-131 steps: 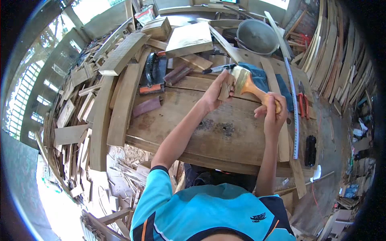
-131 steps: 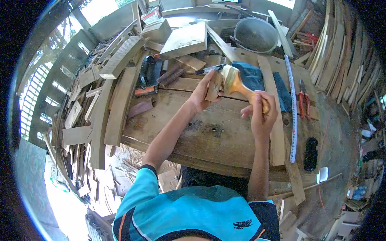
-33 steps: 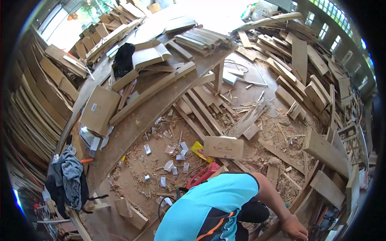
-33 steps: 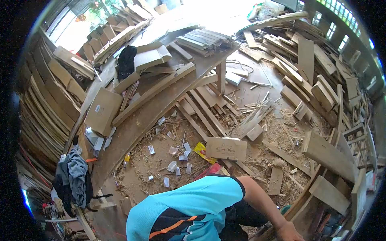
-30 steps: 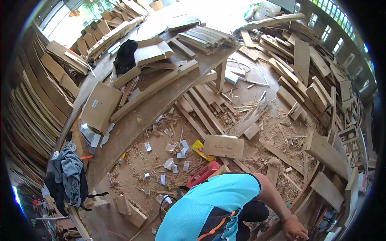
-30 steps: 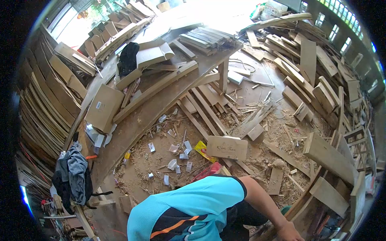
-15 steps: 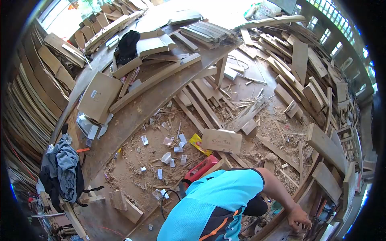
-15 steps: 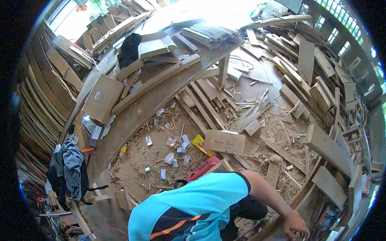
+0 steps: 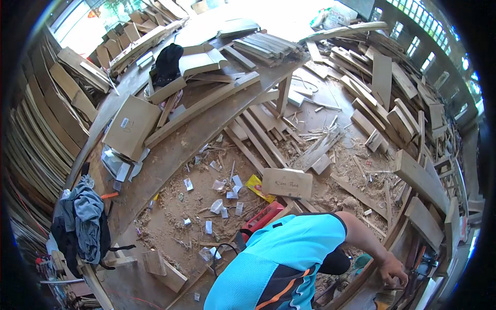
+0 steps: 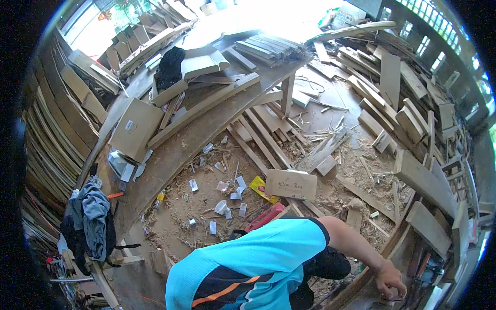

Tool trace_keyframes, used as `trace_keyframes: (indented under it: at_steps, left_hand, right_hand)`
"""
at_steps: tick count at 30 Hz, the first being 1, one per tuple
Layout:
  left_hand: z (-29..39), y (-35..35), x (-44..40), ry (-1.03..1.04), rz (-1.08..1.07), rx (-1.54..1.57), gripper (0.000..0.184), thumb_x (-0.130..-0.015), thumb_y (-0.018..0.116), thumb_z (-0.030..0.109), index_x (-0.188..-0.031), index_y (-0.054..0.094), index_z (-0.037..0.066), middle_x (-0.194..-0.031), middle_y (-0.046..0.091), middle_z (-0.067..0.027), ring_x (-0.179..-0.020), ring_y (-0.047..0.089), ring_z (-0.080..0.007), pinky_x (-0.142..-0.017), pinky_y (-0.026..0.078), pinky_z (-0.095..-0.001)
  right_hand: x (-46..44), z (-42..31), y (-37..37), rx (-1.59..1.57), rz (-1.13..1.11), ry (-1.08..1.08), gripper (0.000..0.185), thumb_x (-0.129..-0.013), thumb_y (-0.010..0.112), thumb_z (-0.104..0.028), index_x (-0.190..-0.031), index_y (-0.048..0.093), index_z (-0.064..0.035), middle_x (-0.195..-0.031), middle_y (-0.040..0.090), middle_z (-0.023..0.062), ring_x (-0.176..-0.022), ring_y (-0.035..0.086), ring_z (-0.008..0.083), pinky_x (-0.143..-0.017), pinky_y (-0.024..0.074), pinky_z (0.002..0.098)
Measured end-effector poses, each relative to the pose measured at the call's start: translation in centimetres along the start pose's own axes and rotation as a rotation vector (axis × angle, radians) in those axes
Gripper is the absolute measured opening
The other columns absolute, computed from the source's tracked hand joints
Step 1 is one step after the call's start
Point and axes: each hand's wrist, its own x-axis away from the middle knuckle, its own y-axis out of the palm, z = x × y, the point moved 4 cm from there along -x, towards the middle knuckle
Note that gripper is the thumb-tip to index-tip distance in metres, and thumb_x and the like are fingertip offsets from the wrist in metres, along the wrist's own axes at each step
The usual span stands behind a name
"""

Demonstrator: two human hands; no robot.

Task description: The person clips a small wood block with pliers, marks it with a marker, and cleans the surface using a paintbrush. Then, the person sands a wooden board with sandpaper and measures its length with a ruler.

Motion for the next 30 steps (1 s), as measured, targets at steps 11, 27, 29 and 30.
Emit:
trace_keyframes:
  at_steps: [11,27,29,30]
  left_hand:
    - [0.0,-0.4,-0.2,-0.113,-0.078,0.012,0.041,-0.082,0.051,0.037,-0.112,0.041,0.011,-0.094,0.058,-0.0144,-0.083,0.055,-0.0369,-0.068,0.043,-0.0445]
    - [0.9,-0.6,0.3,-0.317,-0.172,0.003,0.050,-0.078,0.053,0.037,-0.118,0.039,0.011,-0.102,0.054,-0.0184,-0.087,0.053,-0.0390,-0.072,0.042,-0.0458]
    - [2.0,-0.9,0.3,-0.150,-0.081,-0.049,0.047,-0.081,0.051,0.039,-0.118,0.040,0.012,-0.104,0.053,-0.0176,-0.087,0.053,-0.0393,-0.071,0.042,-0.0465]
    - [2.3,-1.0,0.4,-0.142,-0.086,-0.027,0.047,-0.081,0.051,0.039,-0.118,0.040,0.012,-0.104,0.053,-0.0176,-0.087,0.053,-0.0393,-0.071,0.042,-0.0465]
  right_hand:
    - [1.7,-1.0,1.0,-0.097,-0.008,0.027,0.029,-0.081,0.053,-0.023,-0.101,0.057,-0.0022,-0.102,0.057,0.0134,-0.088,0.054,0.0257,-0.070,0.0451,0.0338]
    - [3.9,1.6,-9.7,-0.031,0.022,-0.086,0.035,-0.087,0.049,-0.025,-0.112,0.049,-0.0015,-0.113,0.049,0.0103,-0.103,0.047,0.0198,-0.089,0.0385,0.0293]
    - [4.7,0.3,-7.3,0.240,-0.056,-0.182,0.035,-0.087,0.048,-0.024,-0.114,0.047,-0.0014,-0.119,0.046,0.0114,-0.110,0.044,0.0217,-0.094,0.0356,0.0310]
    - [4.1,0.8,-7.9,0.108,0.074,-0.029,0.037,-0.088,0.047,-0.024,-0.118,0.044,-0.0025,-0.121,0.043,0.0127,-0.109,0.043,0.0216,-0.090,0.0380,0.0284]
